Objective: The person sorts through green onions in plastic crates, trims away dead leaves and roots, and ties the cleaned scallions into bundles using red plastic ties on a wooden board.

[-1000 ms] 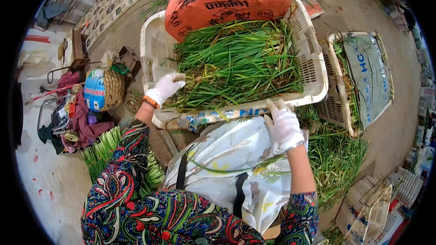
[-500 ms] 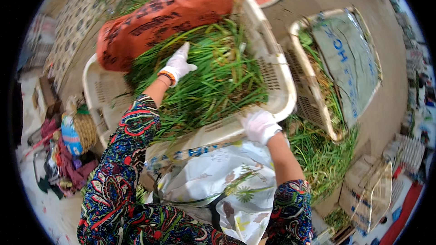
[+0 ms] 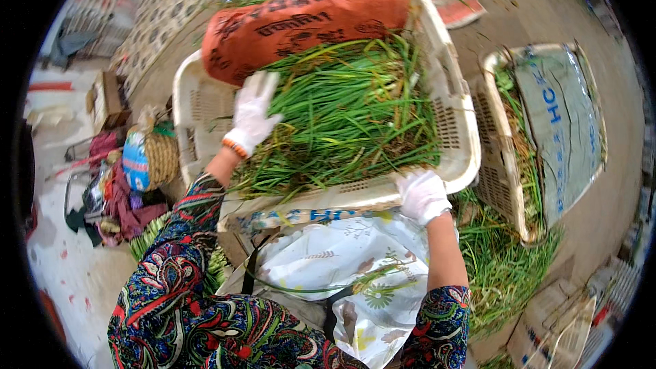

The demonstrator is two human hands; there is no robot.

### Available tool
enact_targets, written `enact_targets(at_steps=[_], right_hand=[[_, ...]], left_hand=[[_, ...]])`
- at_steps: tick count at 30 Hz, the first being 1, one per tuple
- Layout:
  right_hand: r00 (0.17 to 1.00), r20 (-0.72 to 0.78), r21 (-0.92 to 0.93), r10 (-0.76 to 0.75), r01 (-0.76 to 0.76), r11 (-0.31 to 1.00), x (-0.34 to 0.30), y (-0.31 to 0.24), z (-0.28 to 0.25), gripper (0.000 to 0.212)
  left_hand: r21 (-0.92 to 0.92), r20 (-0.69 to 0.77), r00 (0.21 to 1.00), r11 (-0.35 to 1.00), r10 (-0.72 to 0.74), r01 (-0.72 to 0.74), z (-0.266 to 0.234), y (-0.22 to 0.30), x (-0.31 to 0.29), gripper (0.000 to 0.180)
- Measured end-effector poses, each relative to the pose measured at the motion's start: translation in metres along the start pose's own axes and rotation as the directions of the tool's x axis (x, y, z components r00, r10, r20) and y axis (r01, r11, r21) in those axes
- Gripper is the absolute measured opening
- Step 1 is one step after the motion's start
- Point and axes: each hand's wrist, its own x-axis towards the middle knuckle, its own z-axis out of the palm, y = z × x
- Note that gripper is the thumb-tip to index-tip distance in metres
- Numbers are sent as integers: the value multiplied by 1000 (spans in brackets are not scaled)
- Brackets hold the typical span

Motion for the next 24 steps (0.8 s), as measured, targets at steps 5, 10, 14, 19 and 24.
enact_targets(at_steps=[5,10,14,19,24], right_hand=[[778,-614,203,131,-5,979,-13,-25,5,67],[250,-375,899,893,331,285,-38,-50,40,61],[760,298,616,577,308,-725,-39,-31,49,40],[758,418,636,500,148,-757,-13,-21,67,28],[767,456,612,452,100,-785,-14,-109,38,23]], left_hand=[[184,-183,760,737,-624,650,-40,-137,-142,110],[-398,135,572,485,-809,779,-11,-194,-180,79],[-330,221,515,434,-828,838,-15,-171,-159,64],[-267,91,593,554,-800,789,8,-205,-156,60],[-208,51,719,697,-693,686,-4,-285,-125,48]])
